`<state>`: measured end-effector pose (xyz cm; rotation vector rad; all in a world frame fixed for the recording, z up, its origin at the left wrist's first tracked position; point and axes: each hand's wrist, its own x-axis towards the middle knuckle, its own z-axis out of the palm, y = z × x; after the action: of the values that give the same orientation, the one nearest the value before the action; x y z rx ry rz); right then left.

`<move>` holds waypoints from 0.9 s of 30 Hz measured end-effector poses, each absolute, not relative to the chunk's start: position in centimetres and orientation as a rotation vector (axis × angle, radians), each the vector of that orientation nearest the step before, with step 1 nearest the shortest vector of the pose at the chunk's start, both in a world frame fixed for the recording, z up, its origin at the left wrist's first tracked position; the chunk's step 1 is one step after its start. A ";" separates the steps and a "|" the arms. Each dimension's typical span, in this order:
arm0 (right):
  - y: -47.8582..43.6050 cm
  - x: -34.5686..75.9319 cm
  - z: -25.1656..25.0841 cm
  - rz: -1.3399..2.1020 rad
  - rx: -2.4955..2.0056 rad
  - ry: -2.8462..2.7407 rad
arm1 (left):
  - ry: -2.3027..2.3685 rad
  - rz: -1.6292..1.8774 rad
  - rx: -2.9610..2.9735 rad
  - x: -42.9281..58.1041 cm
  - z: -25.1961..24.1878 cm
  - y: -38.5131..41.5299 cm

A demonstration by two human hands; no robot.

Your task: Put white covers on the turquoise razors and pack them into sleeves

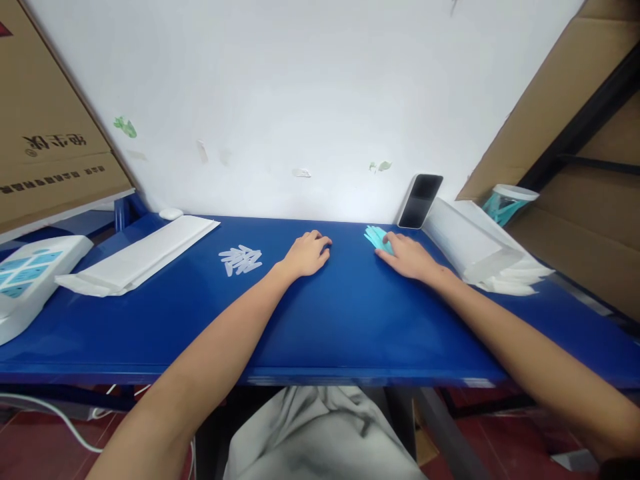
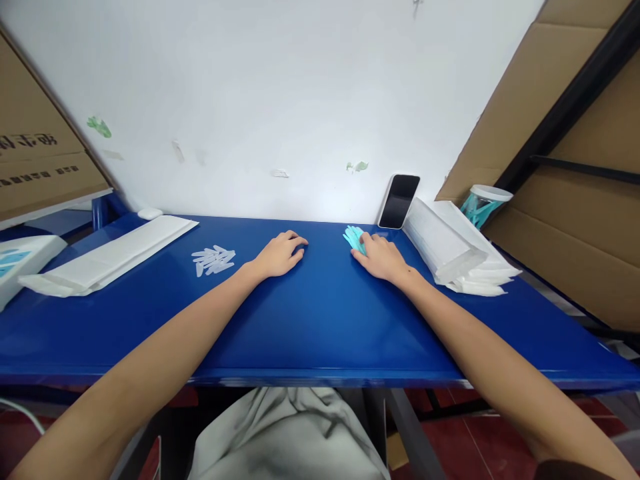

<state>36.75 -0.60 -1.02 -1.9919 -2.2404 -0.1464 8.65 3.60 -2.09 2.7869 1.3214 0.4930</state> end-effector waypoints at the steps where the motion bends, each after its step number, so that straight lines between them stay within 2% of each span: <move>1: -0.5 36.8 -1.3 -0.117 -1.905 -2.276 | 1.296 0.517 2.826 8.7 -2.1 3.4; 9: -0.7 35.0 -2.8 0.070 -1.350 -2.436 | 0.962 0.511 3.160 9.2 -2.0 1.0; 15: -1.4 34.2 -2.7 0.176 -1.249 -2.357 | 0.566 0.925 3.063 11.4 -2.6 -2.7; 17: -1.6 34.2 -2.3 0.158 -1.272 -2.324 | 0.444 0.930 2.997 12.7 -2.7 -4.4; 22: -1.8 34.5 -1.6 0.111 -1.212 -2.392 | 0.487 0.784 2.994 13.4 -2.2 -5.2; 27: -2.2 33.8 -1.5 0.060 -1.186 -2.465 | 0.815 0.557 2.932 11.2 -1.3 -3.9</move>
<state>33.77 -2.23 -1.54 -1.1861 -2.4650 0.0598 11.18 -3.87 -1.30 2.9317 0.8154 0.5568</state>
